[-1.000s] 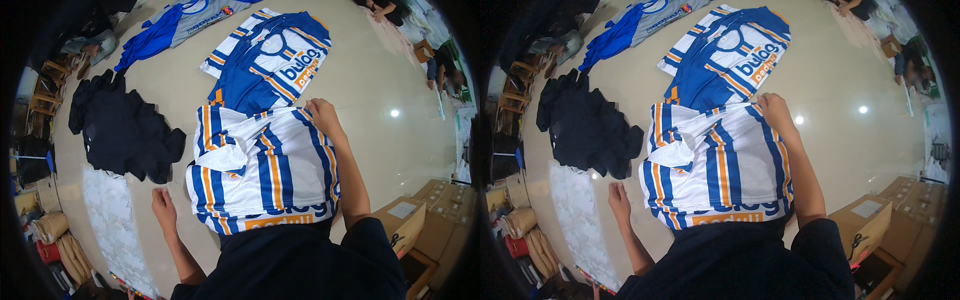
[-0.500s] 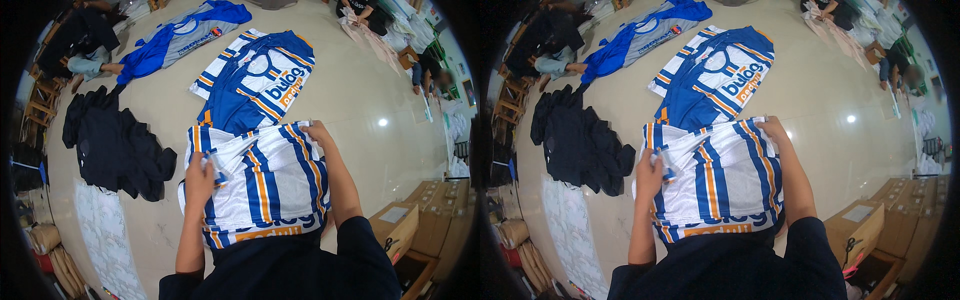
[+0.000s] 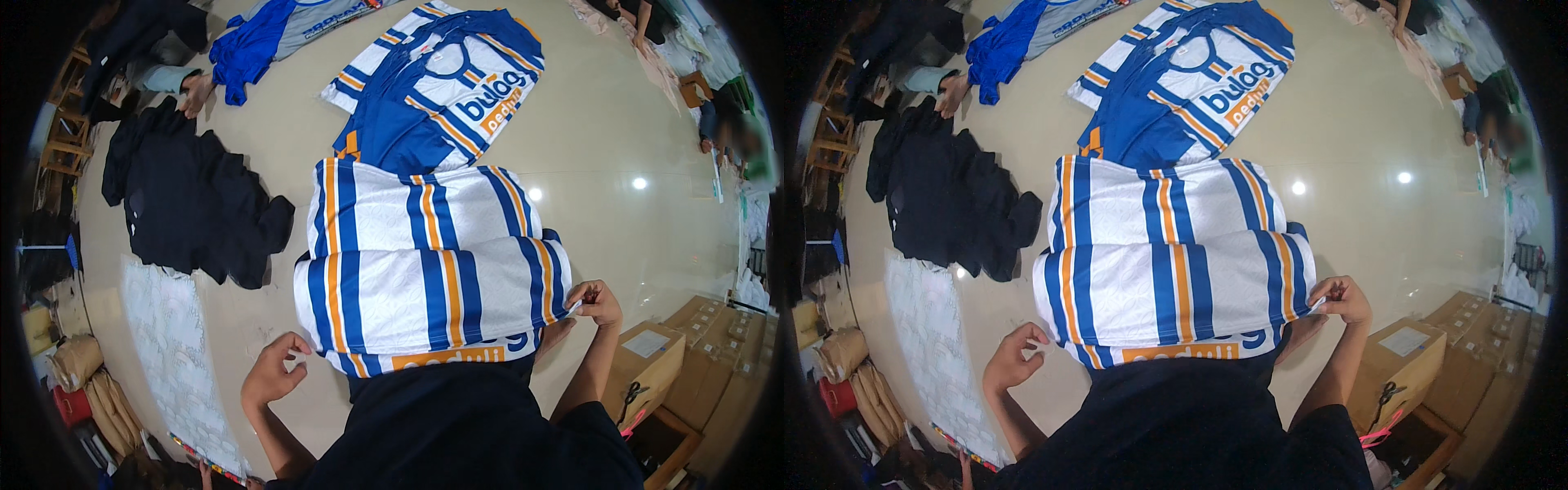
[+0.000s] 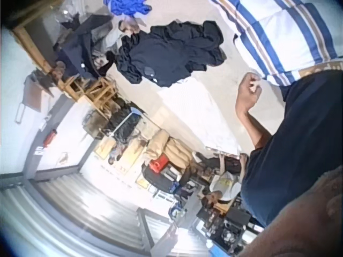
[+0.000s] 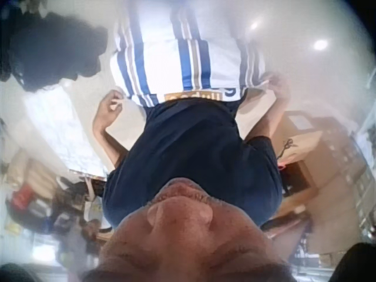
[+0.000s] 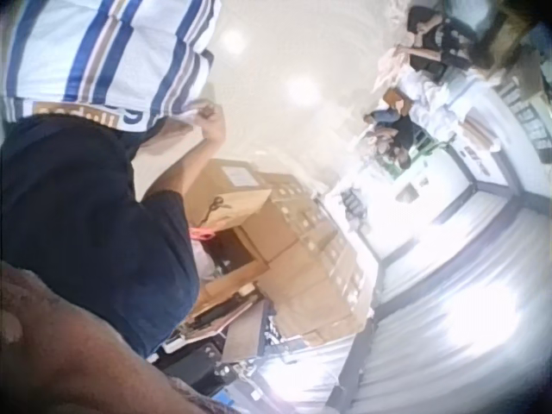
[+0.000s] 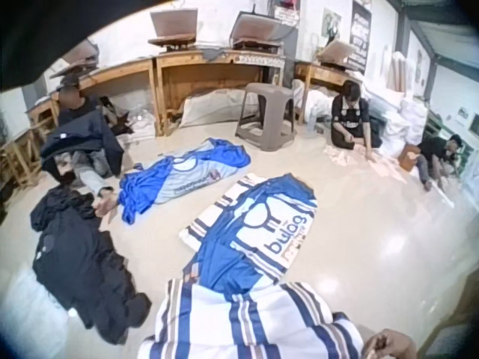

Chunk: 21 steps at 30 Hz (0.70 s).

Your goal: The person sits on the floor and uses scissors to cut the hem of a blue and white striped jersey. They repeatedly trim the bottom edge of the garment, occasionally adjusting the fabric with their hands.

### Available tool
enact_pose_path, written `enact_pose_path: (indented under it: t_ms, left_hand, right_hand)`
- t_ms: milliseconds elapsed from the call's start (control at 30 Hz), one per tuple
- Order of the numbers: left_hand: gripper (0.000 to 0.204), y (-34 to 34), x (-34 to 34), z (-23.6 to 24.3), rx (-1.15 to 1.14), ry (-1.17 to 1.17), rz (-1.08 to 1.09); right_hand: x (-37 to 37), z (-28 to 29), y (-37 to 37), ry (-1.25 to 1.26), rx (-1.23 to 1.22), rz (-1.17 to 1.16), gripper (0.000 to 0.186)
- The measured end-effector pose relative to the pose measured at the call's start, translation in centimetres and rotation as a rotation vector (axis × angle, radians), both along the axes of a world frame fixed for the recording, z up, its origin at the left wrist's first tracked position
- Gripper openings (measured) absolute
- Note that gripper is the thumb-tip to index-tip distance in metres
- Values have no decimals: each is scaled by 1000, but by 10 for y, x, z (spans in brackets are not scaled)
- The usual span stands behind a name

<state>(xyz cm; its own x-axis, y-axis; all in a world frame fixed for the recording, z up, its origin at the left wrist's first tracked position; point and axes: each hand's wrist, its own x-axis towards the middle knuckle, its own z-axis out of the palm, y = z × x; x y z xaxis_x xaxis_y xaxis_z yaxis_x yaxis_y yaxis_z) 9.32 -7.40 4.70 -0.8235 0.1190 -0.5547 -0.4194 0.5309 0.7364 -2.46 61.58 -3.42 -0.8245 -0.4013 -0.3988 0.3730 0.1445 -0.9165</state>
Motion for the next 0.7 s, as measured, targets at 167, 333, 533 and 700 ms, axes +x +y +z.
enact_pose_path:
  t_ms: [167,333,533,700]
  left_hand:
    - [12,-12,-28,-7,-236,159,205]
    - [28,-3,-116,-83,-166,514,515]
    - [50,8,-228,-158,23,271,556]
    - [29,16,-234,-147,150,332,644]
  right_hand:
    - [-20,33,-5,-15,7,-269,22]
    - [-101,83,-106,134,222,-427,19]
    - [-139,133,-256,384,54,-232,8]
    - [-130,117,-320,416,-77,-2,7]
